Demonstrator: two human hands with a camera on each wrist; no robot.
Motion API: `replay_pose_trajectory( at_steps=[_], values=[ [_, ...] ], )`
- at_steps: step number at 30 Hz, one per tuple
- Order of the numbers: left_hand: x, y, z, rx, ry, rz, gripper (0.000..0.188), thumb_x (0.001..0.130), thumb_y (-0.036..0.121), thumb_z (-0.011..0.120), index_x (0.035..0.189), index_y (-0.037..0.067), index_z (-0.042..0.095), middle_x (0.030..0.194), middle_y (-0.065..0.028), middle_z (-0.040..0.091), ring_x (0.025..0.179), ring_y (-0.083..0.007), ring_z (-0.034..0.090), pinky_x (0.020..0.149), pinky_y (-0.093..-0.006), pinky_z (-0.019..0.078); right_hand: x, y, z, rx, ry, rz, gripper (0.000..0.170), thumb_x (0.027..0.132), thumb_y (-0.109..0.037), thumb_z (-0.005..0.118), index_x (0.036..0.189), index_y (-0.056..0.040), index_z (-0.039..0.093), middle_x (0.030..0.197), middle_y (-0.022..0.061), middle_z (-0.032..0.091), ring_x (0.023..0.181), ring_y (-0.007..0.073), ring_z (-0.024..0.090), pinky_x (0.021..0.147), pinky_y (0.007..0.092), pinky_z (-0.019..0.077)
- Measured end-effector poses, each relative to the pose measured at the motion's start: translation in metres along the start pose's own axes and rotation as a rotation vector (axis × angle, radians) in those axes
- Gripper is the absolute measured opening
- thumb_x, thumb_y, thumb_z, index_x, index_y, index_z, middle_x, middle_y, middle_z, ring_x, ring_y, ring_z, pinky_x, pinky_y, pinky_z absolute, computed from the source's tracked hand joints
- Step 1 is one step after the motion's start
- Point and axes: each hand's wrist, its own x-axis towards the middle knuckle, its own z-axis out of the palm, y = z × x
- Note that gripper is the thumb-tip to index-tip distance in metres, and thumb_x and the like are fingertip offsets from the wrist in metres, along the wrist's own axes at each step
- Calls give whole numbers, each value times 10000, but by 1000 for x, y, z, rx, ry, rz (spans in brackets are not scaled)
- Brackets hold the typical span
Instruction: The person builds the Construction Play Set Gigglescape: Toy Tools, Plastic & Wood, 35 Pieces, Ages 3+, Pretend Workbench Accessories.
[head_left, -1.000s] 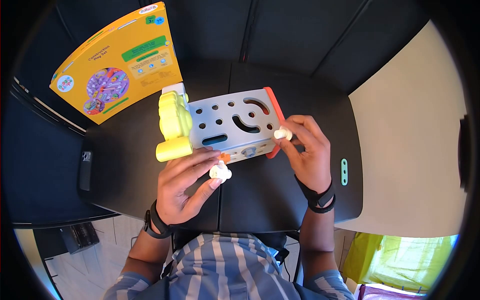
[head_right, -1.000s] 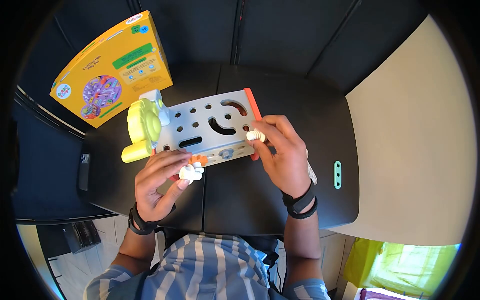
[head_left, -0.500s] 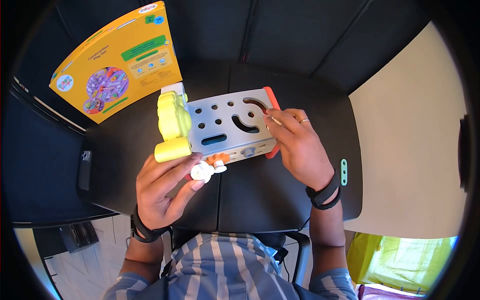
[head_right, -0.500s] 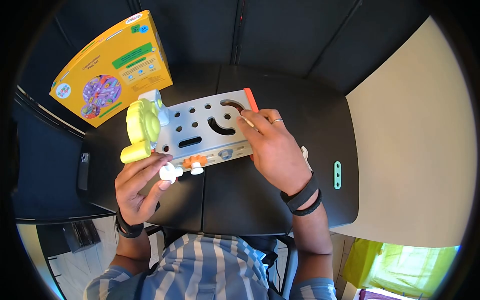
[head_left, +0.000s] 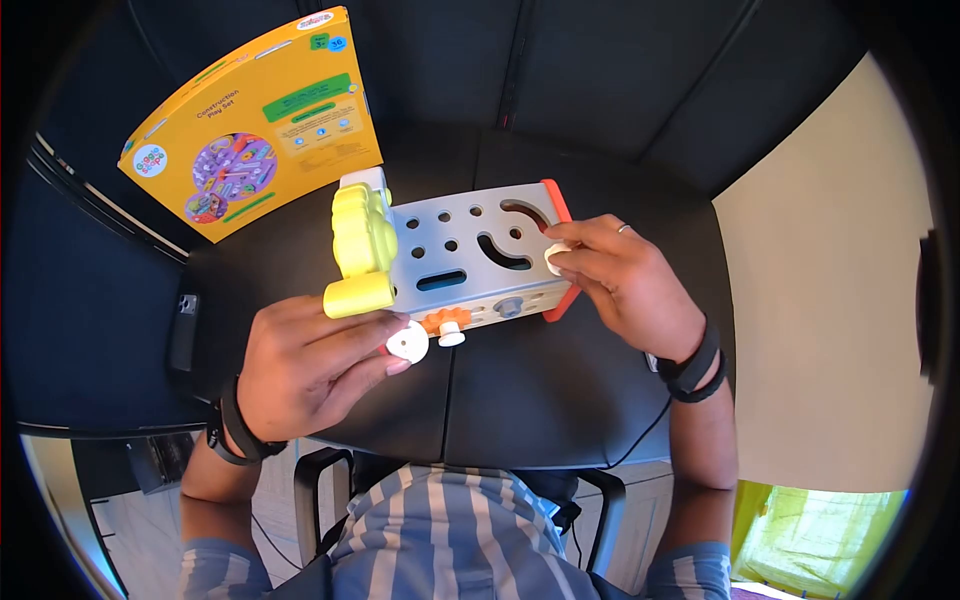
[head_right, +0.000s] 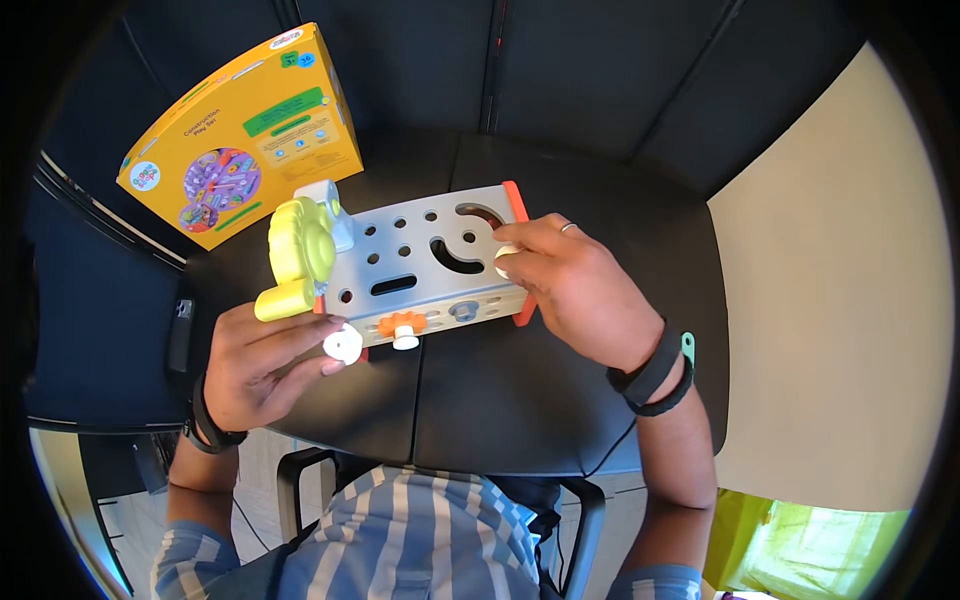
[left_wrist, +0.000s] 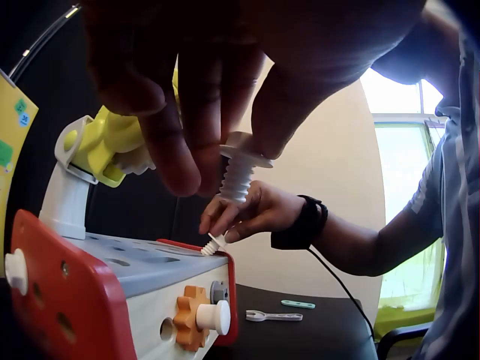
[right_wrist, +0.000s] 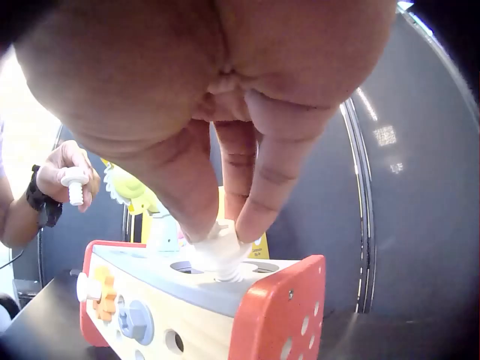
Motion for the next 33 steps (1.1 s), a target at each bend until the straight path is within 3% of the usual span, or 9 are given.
replay_pose_trajectory(
  at_steps=[6,11,15,17,24,26,30,32,33],
  values=[
    [-2,-2,-5,-185,-19,-50,347,849,161,918,1148,8,831,967,-166,802,742,-298,752,667,-347,554,14,10,-10,91,-135,38,225,880,68,755,1100,30,784,1221,145,757,1109,349,696,938,426,593],
    [0,-2,-4,-323,-64,-96,345,876,142,911,1176,-7,830,952,-183,805,760,-292,767,694,-336,563,17,17,0,128,-28,24,169,927,12,768,1095,17,786,1028,153,765,975,360,720,867,430,586],
    [-1,0,-8,-489,-124,-114,352,895,129,902,1200,-28,823,967,-205,814,781,-293,784,713,-332,571,17,11,-7,134,-103,143,167,983,-82,759,1130,-8,789,1081,173,779,929,363,731,836,442,591],
    [1,0,-9,-497,-125,-97,346,899,129,899,1195,-33,822,967,-211,814,783,-294,787,715,-334,573,23,0,-13,-82,-149,286,238,1010,-202,762,1181,-38,784,1063,186,785,909,370,743,810,442,593],
    [-4,-5,-5,-471,-85,-74,352,871,133,905,1167,-40,827,933,-173,816,774,-277,791,745,-333,576,25,-11,-22,20,-99,204,382,1044,-262,735,1339,-22,703,959,187,781,862,362,757,708,441,580],
    [-6,-6,-3,-467,-78,-84,353,869,134,905,1166,-40,827,932,-174,815,776,-281,790,744,-335,575,40,-26,-34,-266,-295,565,436,1079,-258,689,1436,-11,643,1031,203,788,887,375,761,731,452,586],
    [-9,-7,-3,-460,-92,-96,348,873,142,903,1163,-33,828,931,-171,814,783,-285,790,739,-340,572,32,-14,-26,-106,-209,551,425,1102,-276,659,1445,-26,638,929,178,787,827,390,761,714,459,585],
    [-10,-9,-2,-439,-84,-80,344,874,147,905,1159,-29,829,933,-168,814,787,-284,791,738,-343,572,20,2,0,36,116,166,384,1119,-292,633,1398,-28,652,737,143,732,688,382,734,632,464,556],
    [-11,-9,-1,-421,-82,-63,340,875,152,906,1156,-25,830,935,-165,815,790,-283,792,738,-345,572,15,5,7,-4,116,173,314,1130,-297,622,1308,-46,681,644,119,679,604,361,704,569,466,521]
  ],
)
